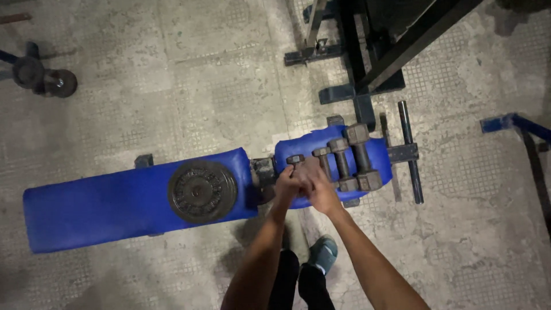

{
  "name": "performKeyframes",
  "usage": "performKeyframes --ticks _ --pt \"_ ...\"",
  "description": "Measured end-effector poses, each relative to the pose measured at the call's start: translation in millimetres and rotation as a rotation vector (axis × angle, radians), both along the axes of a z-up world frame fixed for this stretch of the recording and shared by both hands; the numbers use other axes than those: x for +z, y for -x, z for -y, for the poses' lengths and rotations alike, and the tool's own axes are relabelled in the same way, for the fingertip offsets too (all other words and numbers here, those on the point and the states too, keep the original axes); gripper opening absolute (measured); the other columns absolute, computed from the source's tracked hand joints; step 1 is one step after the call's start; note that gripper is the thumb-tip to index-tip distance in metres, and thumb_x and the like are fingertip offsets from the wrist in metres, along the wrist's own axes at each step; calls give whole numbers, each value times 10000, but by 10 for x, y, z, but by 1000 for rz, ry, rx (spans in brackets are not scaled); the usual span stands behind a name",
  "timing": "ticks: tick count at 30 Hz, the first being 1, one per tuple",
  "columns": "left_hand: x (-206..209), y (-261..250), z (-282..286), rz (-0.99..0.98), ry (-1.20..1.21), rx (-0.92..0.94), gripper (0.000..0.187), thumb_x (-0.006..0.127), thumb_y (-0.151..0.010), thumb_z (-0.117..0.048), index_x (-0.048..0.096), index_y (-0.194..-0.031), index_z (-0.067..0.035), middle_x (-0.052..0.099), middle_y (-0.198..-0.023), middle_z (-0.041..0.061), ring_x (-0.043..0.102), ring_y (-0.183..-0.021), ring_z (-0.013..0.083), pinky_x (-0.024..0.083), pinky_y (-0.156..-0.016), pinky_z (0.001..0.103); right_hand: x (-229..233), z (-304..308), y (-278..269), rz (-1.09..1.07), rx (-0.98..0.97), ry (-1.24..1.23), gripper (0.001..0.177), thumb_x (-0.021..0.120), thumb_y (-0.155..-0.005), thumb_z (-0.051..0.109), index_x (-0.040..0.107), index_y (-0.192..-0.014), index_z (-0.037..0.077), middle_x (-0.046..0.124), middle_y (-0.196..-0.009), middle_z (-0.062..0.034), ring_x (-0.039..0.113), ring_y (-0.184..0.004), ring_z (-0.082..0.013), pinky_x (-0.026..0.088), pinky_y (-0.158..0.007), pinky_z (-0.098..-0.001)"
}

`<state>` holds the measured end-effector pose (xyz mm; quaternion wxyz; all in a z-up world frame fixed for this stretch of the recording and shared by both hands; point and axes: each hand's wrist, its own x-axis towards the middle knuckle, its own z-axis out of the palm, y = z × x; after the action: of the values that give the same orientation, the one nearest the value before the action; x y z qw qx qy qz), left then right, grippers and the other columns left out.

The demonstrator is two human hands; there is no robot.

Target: Cleaning gym equipment with a cloth.

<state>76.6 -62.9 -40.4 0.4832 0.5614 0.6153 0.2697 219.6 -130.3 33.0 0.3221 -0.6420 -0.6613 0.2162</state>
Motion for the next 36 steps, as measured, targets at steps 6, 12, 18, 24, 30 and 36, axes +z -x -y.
performKeyframes --ticks 6,12,18,24,30,36 --pt "405 -17 -7 98 59 20 387 564 -957 -365 711 -1165 -73 745 -1017 229 754 -908 362 576 -782 411 507 -148 149 66 35 153 851 835 -720 30 472 -1481 142 329 -1580 -328 341 -1461 -515 400 -1146 -487" --pt "-195 -49 -19 -13 -102 34 403 650 -929 -357 695 -1169 -37 728 -1069 238 703 -979 413 561 -828 448 622 -142 160 -13 31 214 911 815 -634 11 457 -1465 114 281 -1562 -338 322 -1434 -507 382 -1128 -476" --pt "468 -50 -5 102 113 162 390 652 -934 -406 604 -1136 -75 734 -931 184 738 -881 361 558 -769 423 917 -197 141 -107 -208 150 687 837 -784 174 565 -1409 82 459 -1491 -259 430 -1387 -446 379 -1123 -470" --pt "359 -185 212 -117 -567 -26 255 764 -982 -352 682 -1095 -138 675 -1006 181 682 -884 345 553 -785 401 952 -247 -68 -2 -467 -3 252 712 -885 141 730 -1119 49 686 -1204 -193 667 -1114 -390 528 -969 -426" --pt "1145 -234 188 86 -36 244 524 856 -767 -377 596 -1058 -27 703 -982 207 697 -919 409 547 -791 460 751 -309 -162 66 -451 143 350 729 -817 118 720 -1153 20 682 -1104 -274 653 -1016 -463 530 -883 -496" --pt "1005 -307 152 -85 -320 120 626 924 -634 -306 608 -1046 42 700 -935 284 673 -869 449 553 -758 476 628 -354 -179 88 -444 346 319 709 -851 129 723 -1159 46 707 -1044 -267 661 -1014 -471 524 -877 -540"
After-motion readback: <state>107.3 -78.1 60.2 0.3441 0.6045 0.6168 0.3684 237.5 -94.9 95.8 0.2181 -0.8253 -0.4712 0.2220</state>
